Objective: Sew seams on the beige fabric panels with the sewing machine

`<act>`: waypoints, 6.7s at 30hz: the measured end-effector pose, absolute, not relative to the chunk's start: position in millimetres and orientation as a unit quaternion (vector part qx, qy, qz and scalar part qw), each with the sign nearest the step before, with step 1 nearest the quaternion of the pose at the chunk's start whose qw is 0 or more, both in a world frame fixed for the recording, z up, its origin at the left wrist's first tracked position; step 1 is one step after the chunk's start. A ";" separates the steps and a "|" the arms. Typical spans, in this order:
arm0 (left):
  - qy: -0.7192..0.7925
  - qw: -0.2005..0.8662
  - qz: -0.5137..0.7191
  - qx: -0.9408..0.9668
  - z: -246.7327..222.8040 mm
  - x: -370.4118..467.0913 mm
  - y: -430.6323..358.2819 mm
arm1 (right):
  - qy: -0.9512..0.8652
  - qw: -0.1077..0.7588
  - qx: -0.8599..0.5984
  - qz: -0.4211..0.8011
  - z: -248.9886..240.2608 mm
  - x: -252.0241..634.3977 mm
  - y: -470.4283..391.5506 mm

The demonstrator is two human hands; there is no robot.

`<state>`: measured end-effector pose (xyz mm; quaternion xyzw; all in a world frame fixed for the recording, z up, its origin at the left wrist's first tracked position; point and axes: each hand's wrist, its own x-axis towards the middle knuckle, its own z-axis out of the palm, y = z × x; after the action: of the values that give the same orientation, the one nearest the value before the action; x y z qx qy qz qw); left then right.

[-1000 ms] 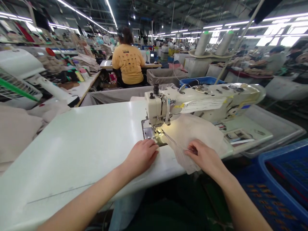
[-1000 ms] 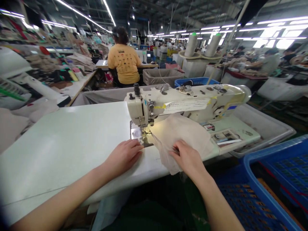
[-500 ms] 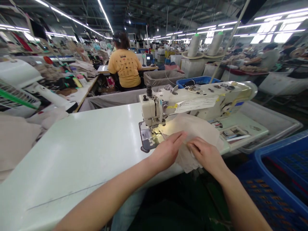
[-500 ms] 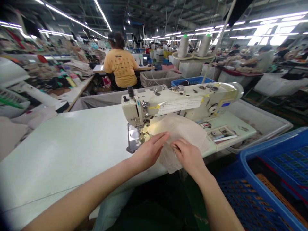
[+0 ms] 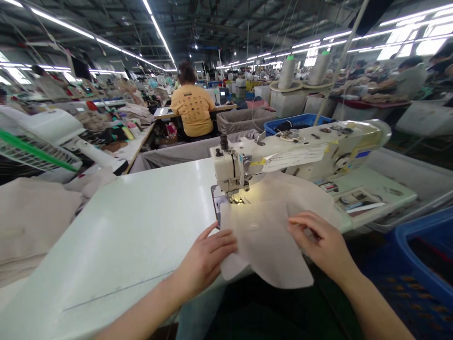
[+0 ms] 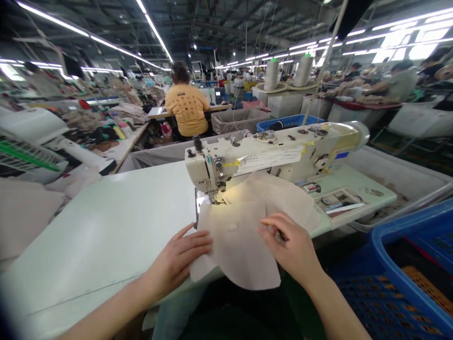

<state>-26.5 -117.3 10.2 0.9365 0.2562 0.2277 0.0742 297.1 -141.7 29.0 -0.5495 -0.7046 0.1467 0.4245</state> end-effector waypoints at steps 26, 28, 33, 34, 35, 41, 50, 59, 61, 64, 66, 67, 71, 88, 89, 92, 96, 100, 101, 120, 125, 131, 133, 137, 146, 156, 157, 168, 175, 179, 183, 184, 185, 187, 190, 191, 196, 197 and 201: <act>0.664 0.231 0.301 0.644 15.8 -73.7 -132.9 | -0.597 0.433 -0.587 0.333 -4.1 193.3 -113.8; 0.674 0.223 0.306 0.635 15.2 -72.9 -132.8 | -0.606 0.430 -0.583 0.330 -1.9 195.1 -112.5; 0.682 0.225 0.316 0.621 8.1 -71.7 -132.0 | -0.639 0.390 -0.578 0.325 -5.8 198.6 -106.3; 0.683 0.227 0.320 0.616 6.2 -70.8 -132.7 | -0.645 0.375 -0.578 0.331 -7.1 198.4 -105.3; 0.687 0.228 0.328 0.607 4.3 -69.5 -133.8 | -0.649 0.360 -0.579 0.337 -8.3 197.9 -104.6; 0.711 0.204 0.390 0.548 -3.4 -63.3 -149.4 | -0.650 0.319 -0.598 0.344 -10.1 196.6 -103.9; 0.617 0.163 0.379 0.670 -4.5 -70.6 -149.7 | -0.669 0.322 -0.593 0.312 -18.0 202.1 -106.1; 0.650 0.145 0.363 0.652 -4.5 -62.4 -157.5 | -0.698 0.326 -0.574 0.278 -14.6 202.0 -106.7; 0.652 0.142 0.362 0.650 -4.2 -61.9 -159.3 | -0.704 0.326 -0.570 0.271 -13.6 201.9 -107.4; 0.657 0.141 0.360 0.647 -4.4 -62.1 -159.7 | -0.708 0.320 -0.568 0.271 -12.6 202.1 -107.9; 0.661 0.141 0.359 0.644 -5.0 -62.6 -158.8 | -0.705 0.312 -0.574 0.274 -12.5 202.8 -108.0; 0.662 0.141 0.359 0.643 -5.4 -63.0 -158.2 | -0.703 0.307 -0.579 0.276 -12.7 203.3 -108.0; 0.659 0.145 0.356 0.647 -7.1 -64.4 -156.2 | -0.696 0.289 -0.593 0.284 -14.9 205.8 -108.9; 0.671 0.133 0.341 0.645 -1.6 -63.6 -152.3 | -0.694 0.279 -0.595 0.295 -22.2 209.1 -110.6; 0.670 0.133 0.338 0.647 -0.9 -63.6 -151.9 | -0.694 0.280 -0.593 0.296 -21.7 209.0 -110.6; 0.668 0.134 0.331 0.653 1.3 -63.7 -150.6 | -0.692 0.293 -0.591 0.292 -18.9 207.5 -110.1; 0.665 0.128 0.331 0.658 2.7 -65.6 -148.2 | -0.690 0.319 -0.584 0.285 -14.2 204.1 -109.0; 0.657 0.121 0.333 0.665 1.6 -70.1 -144.8 | -0.687 0.325 -0.579 0.295 -11.6 201.0 -107.0; 0.656 0.119 0.333 0.667 1.2 -71.2 -144.1 | -0.686 0.323 -0.580 0.298 -11.0 200.4 -106.6; 0.662 0.100 0.325 0.667 4.1 -73.3 -142.5 | -0.680 0.294 -0.591 0.319 -7.2 196.8 -101.9; 0.663 0.104 0.323 0.667 3.9 -73.6 -143.4 | -0.683 0.278 -0.594 0.321 -8.5 197.5 -100.6; 0.671 0.112 0.312 0.664 4.1 -74.3 -144.0 | -0.687 0.272 -0.597 0.314 -8.4 197.8 -99.3; 0.670 0.111 0.313 0.664 4.2 -74.7 -143.9 | -0.687 0.272 -0.597 0.312 -7.9 197.7 -99.0; 0.667 0.104 0.314 0.668 2.6 -75.6 -144.0 | -0.691 0.266 -0.596 0.311 -6.6 196.2 -98.8; 0.623 -0.071 0.229 0.744 3.5 -74.6 -144.3 | -0.839 0.210 -0.490 0.110 0.2 204.2 -95.4; 0.573 -0.022 -0.018 0.819 28.7 -69.4 -76.6 | -0.853 0.179 -0.486 0.062 1.0 203.0 -94.3; 0.589 -0.021 -0.032 0.807 32.7 -60.2 -69.2 | -0.850 0.182 -0.491 0.064 0.2 200.8 -94.8; 0.483 0.020 0.019 0.875 13.1 -19.1 21.7 | -0.818 0.213 -0.525 0.101 -4.7 185.7 -99.9; 0.453 0.023 0.050 0.890 7.1 -22.0 40.7 | -0.813 0.212 -0.532 0.105 -4.1 184.5 -94.5; 0.442 0.019 0.057 0.895 8.4 -22.0 44.6 | -0.815 0.196 -0.534 0.114 -2.2 183.4 -92.3; 0.434 0.019 0.058 0.899 9.5 -22.2 46.3 | -0.815 0.187 -0.536 0.116 -0.6 182.8 -90.0; 0.433 0.020 0.060 0.899 9.3 -22.3 46.6 | -0.814 0.185 -0.538 0.116 -0.2 182.8 -89.6; 0.431 0.021 0.062 0.900 9.0 -22.5 47.1 | -0.815 0.183 -0.538 0.116 0.2 182.8 -89.2; 0.425 0.023 0.064 0.903 8.0 -23.0 48.5 | -0.816 0.181 -0.536 0.116 0.8 183.2 -88.4; 0.415 0.029 0.065 0.907 6.7 -24.1 51.8 | -0.822 0.176 -0.529 0.115 1.5 183.5 -86.5; 0.413 0.029 0.067 0.908 6.8 -24.5 53.2 | -0.824 0.175 -0.527 0.114 1.6 183.3 -85.6; 0.417 0.014 0.063 0.907 12.9 -22.2 55.5 | -0.825 0.166 -0.532 0.101 2.5 181.9 -81.0; 0.426 0.005 0.059 0.903 15.0 -20.0 53.0 | -0.825 0.162 -0.532 0.100 2.8 181.9 -80.6; 0.468 -0.033 0.049 0.881 20.0 -5.8 23.2 | -0.829 0.162 -0.524 0.108 2.4 184.7 -82.1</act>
<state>-5.8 23.2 20.0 0.8815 0.4685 0.0494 -0.0325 184.7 -82.1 2.4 -0.5244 -0.8289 0.1082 0.1618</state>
